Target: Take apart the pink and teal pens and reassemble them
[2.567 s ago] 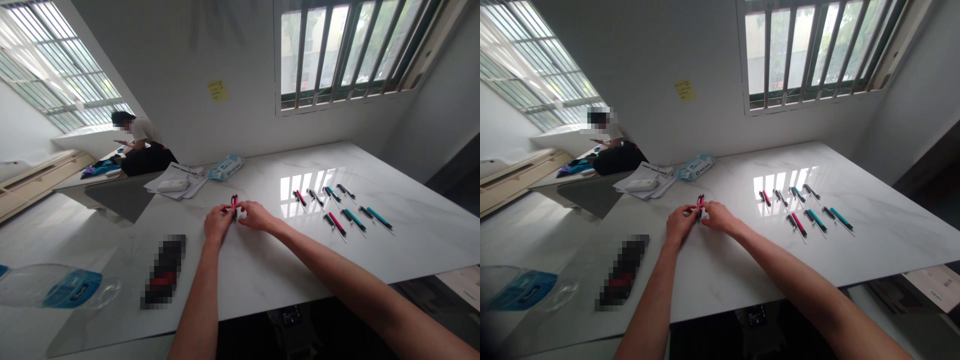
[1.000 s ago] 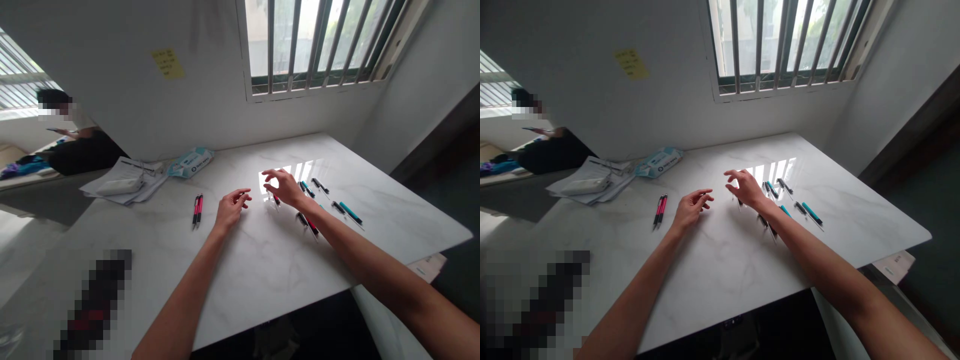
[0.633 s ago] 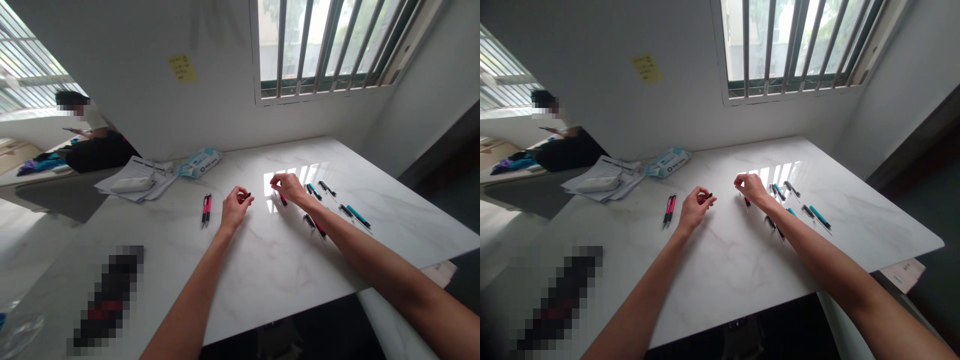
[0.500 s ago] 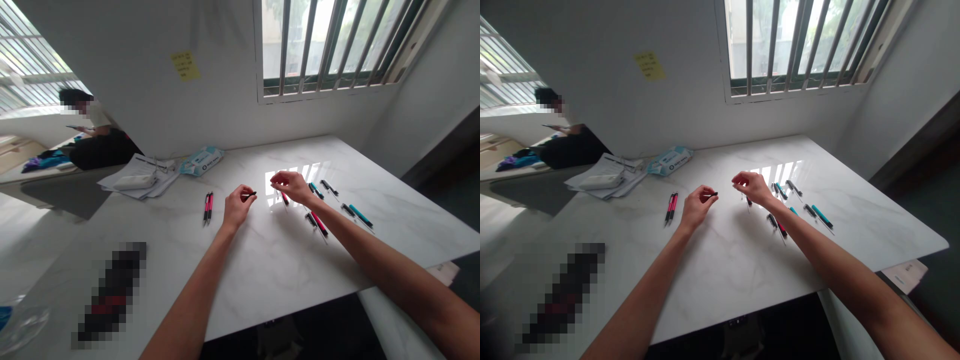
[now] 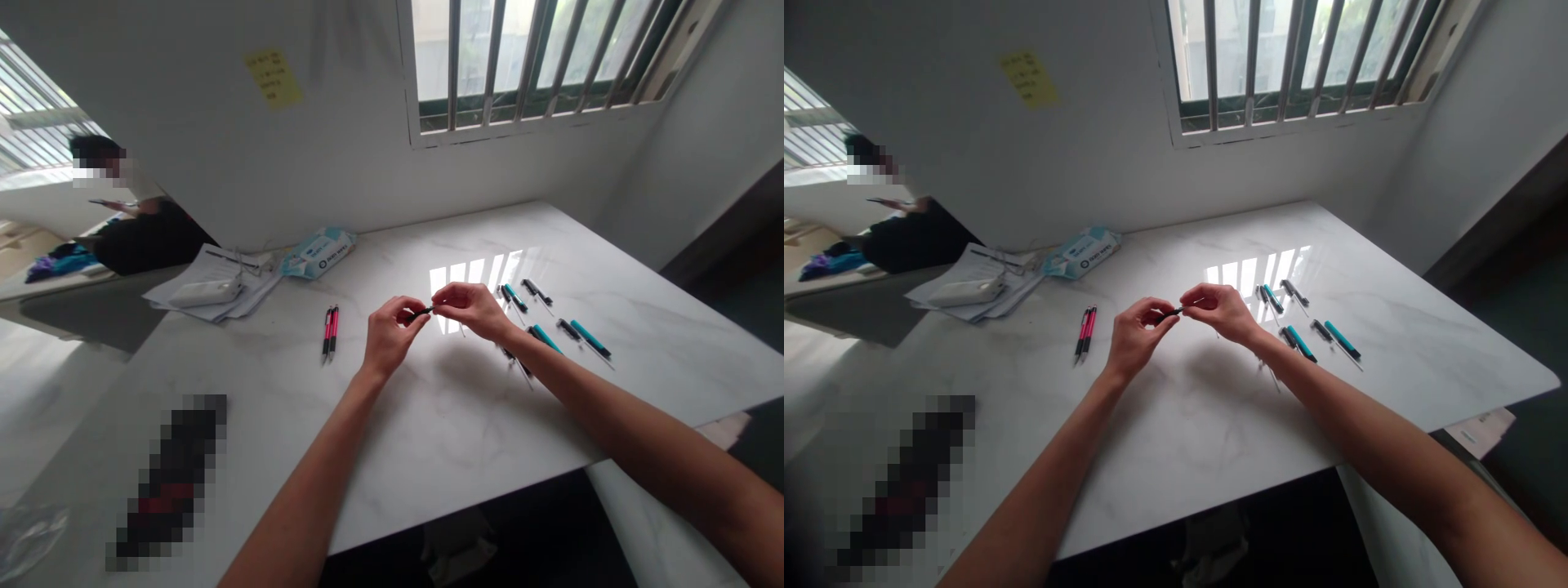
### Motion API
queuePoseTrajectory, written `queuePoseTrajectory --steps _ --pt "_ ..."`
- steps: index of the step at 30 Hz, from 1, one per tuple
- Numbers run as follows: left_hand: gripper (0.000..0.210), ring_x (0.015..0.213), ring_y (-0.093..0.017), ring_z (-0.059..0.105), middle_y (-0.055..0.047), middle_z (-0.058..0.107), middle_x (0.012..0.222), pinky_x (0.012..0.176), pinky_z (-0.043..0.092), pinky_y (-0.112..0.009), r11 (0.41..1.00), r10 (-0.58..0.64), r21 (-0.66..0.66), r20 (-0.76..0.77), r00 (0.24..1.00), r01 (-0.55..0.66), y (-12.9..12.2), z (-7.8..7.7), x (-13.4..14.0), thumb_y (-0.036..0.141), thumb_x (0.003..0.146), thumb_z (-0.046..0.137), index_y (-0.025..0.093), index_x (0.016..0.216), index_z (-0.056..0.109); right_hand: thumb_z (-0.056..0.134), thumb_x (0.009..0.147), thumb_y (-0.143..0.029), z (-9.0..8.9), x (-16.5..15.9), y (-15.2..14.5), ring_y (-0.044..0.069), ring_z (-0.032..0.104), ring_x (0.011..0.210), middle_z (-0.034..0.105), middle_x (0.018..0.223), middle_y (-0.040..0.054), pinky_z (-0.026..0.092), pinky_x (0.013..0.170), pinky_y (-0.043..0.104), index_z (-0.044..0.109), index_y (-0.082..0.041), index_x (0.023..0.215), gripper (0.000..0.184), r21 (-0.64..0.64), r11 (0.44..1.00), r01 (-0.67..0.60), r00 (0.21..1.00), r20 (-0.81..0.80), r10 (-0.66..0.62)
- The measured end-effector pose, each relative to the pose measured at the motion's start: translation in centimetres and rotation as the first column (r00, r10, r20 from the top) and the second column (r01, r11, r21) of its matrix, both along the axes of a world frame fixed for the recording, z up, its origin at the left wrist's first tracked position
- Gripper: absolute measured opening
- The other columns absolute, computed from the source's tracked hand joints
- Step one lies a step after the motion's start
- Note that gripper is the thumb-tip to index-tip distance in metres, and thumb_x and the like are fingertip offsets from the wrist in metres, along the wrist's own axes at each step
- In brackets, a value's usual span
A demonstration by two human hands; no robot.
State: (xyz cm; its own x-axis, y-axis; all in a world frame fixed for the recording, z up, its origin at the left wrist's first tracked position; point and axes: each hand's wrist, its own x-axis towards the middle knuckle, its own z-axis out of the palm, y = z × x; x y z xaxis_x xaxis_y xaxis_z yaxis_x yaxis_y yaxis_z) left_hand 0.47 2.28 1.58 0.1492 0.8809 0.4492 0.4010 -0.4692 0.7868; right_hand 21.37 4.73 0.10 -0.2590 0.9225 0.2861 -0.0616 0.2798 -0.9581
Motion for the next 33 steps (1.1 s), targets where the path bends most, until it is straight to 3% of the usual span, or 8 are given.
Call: queuePoseTrajectory --steps 14,23,27,33 --pt "0.021 0.078 -0.019 0.073 -0.004 0.079 0.092 0.077 0.06 -0.032 0.999 -0.014 -0.031 0.041 0.999 0.015 0.1 -0.2 0.3 0.04 0.085 0.084 0.021 0.09 0.077 0.091 0.077 -0.045 0.0 0.4 0.1 0.023 0.078 0.094 0.083 0.099 0.006 0.063 0.095 0.039 0.082 -0.02 0.098 0.034 0.025 0.999 -0.031 0.999 0.038 0.03" --pt "0.01 0.072 -0.016 0.07 -0.003 0.078 0.092 0.073 0.057 -0.031 0.998 0.005 0.064 -0.095 0.996 0.001 0.5 -0.9 0.3 0.03 0.088 0.079 0.022 0.091 0.076 0.077 0.091 -0.051 -0.1 1.1 0.0 0.02 0.073 0.076 0.081 0.084 0.0049 0.054 0.074 0.032 0.083 -0.021 0.096 0.031 0.223 0.974 0.049 0.927 0.354 -0.127" --pt "0.012 0.074 -0.017 0.071 -0.005 0.079 0.094 0.074 0.057 -0.032 0.998 0.005 0.066 -0.097 0.995 0.001 0.4 -1.1 0.6 0.032 0.087 0.08 0.022 0.091 0.077 0.066 0.099 -0.052 -0.2 1.3 0.1 0.016 0.067 0.067 0.077 0.075 0.0036 0.049 0.067 0.029 0.08 -0.019 0.087 0.038 0.233 0.972 0.013 0.883 0.453 -0.12" --pt "0.028 0.075 -0.02 0.075 -0.005 0.081 0.089 0.073 0.057 -0.032 0.996 -0.017 -0.091 0.013 1.0 0.019 0.8 -1.5 0.4 0.047 0.084 0.084 0.021 0.092 0.08 0.08 0.087 -0.048 -1.0 1.3 0.7 0.021 0.075 0.086 0.082 0.093 0.0055 0.059 0.083 0.034 0.079 -0.02 0.098 0.03 0.21 0.978 -0.005 0.957 0.284 -0.056"
